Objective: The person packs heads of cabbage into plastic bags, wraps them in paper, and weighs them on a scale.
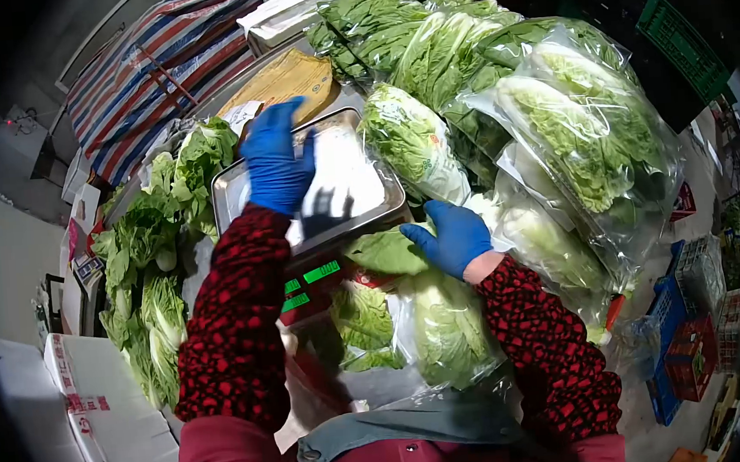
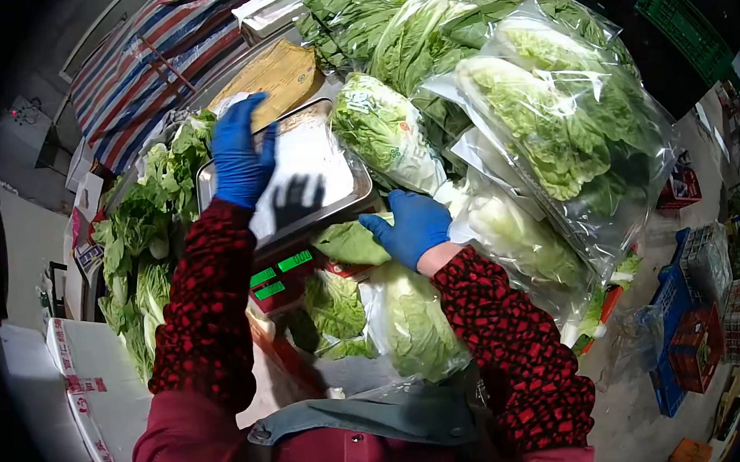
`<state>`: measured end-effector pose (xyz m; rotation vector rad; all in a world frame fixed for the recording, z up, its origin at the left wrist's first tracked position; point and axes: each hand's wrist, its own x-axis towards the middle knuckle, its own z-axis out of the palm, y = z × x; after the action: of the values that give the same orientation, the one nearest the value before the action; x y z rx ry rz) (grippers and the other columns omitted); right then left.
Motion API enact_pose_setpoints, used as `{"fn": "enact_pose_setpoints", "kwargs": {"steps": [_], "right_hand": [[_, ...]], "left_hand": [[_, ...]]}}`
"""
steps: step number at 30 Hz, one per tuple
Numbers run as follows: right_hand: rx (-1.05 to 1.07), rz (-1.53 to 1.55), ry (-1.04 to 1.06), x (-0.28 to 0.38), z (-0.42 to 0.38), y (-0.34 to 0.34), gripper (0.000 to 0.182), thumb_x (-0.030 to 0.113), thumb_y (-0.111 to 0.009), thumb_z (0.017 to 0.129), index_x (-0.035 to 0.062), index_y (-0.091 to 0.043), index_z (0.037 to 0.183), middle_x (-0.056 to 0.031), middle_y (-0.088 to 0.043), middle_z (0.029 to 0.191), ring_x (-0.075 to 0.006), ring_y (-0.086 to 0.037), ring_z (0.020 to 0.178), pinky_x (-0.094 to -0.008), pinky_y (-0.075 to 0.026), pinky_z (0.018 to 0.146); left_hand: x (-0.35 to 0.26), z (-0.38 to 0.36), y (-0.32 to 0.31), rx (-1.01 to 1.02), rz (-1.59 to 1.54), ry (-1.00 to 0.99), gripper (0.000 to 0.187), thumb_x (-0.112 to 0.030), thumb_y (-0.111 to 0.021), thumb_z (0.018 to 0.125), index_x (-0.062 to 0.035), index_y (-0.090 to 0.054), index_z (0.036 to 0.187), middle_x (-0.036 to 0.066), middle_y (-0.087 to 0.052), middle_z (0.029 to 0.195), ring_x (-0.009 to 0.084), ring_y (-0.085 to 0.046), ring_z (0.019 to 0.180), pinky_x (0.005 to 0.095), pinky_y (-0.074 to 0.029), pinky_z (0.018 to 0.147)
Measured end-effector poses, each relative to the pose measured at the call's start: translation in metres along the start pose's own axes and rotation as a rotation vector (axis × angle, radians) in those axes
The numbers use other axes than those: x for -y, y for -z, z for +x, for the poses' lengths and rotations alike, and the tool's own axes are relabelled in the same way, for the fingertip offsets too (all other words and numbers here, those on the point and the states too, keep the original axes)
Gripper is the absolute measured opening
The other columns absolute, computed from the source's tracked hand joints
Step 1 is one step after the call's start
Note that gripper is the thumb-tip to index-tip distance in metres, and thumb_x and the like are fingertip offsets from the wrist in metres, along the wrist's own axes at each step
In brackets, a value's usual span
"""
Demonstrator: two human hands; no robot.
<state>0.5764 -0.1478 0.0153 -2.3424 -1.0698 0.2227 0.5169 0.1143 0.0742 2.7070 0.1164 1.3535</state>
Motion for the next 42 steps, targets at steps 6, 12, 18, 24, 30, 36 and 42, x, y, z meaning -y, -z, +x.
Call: {"fn": "enact_pose_setpoints", "kwargs": {"steps": [6,12,18,24,30,36,42], "right_hand": [[0.356,0.254,-0.106,0.002,0.049,-0.032,0.085,0.072,-0.046,0.08,0.0023,-0.049,0.128,-0.0235,-0.056,0.121,-0.039,-0.054,0.111,-0.0422,-0.043,0.094],[0.242,0.457,-0.048,0.006,0.054,-0.069,0.08,0.064,-0.061,0.077,0.0033,-0.05,0.127,-0.0224,-0.059,0.118,-0.037,-0.055,0.11,-0.0408,-0.043,0.094],[0.282,0.415,0.146,0.045,0.03,-0.108,0.092,0.066,-0.065,0.071,-0.0042,-0.041,0.126,-0.0277,-0.055,0.117,-0.0417,-0.054,0.108,-0.0426,-0.044,0.092],[-0.214,-0.043,0.255,0.059,0.036,-0.076,0.055,0.038,-0.067,0.076,0.0101,-0.053,0.121,-0.0154,-0.051,0.121,-0.037,-0.049,0.11,-0.0486,-0.038,0.09],[0.148,-0.717,0.217,0.021,0.113,-0.096,0.054,0.038,-0.059,0.082,0.0271,-0.047,0.133,-0.0033,-0.029,0.15,-0.0406,-0.016,0.14,-0.0749,-0.007,0.099],[0.035,-0.935,0.1,-0.022,0.16,-0.119,0.037,0.031,-0.034,0.094,0.0269,-0.052,0.127,0.0,-0.033,0.149,-0.0361,-0.017,0.141,-0.0756,-0.006,0.098],[0.127,-0.671,0.074,-0.011,0.174,-0.106,0.043,0.032,-0.042,0.091,0.0283,-0.044,0.134,-0.0014,-0.034,0.148,-0.0363,-0.023,0.138,-0.0753,-0.009,0.098]], "left_hand": [[0.119,-0.118,0.083,0.296,-0.353,1.693,0.067,-0.057,-0.055,0.087,0.001,-0.052,0.12,0.017,-0.057,0.121,0.0268,-0.056,0.108,0.036,-0.044,0.092],[0.181,-0.238,0.066,-0.009,-1.008,1.421,0.052,-0.031,-0.057,0.089,-0.001,-0.049,0.131,0.012,-0.052,0.132,0.0189,-0.047,0.123,0.033,-0.034,0.107],[0.206,-0.3,0.145,-0.102,-0.875,1.513,0.048,-0.027,-0.053,0.092,-0.0008,-0.048,0.132,0.007,-0.052,0.132,0.017,-0.048,0.121,0.0312,-0.035,0.105],[0.216,-0.325,0.168,-0.099,-0.871,1.463,0.051,-0.029,-0.054,0.092,-0.0027,-0.046,0.135,0.007,-0.05,0.134,0.016,-0.047,0.122,0.031,-0.034,0.106],[0.228,-0.329,0.163,0.024,-1.13,1.588,0.048,-0.029,-0.055,0.091,-0.0016,-0.05,0.131,0.007,-0.053,0.131,0.016,-0.048,0.121,0.0296,-0.035,0.104],[0.177,-0.29,0.139,-0.047,-0.896,1.528,0.044,-0.03,-0.054,0.093,-0.0002,-0.053,0.125,0.009,-0.058,0.122,0.0181,-0.057,0.109,0.0306,-0.042,0.098],[0.113,-0.245,0.118,-0.102,-1.052,1.629,0.057,-0.05,-0.049,0.093,-0.0036,-0.053,0.126,0.002,-0.059,0.115,0.0113,-0.054,0.102,0.0249,-0.039,0.092]]}}
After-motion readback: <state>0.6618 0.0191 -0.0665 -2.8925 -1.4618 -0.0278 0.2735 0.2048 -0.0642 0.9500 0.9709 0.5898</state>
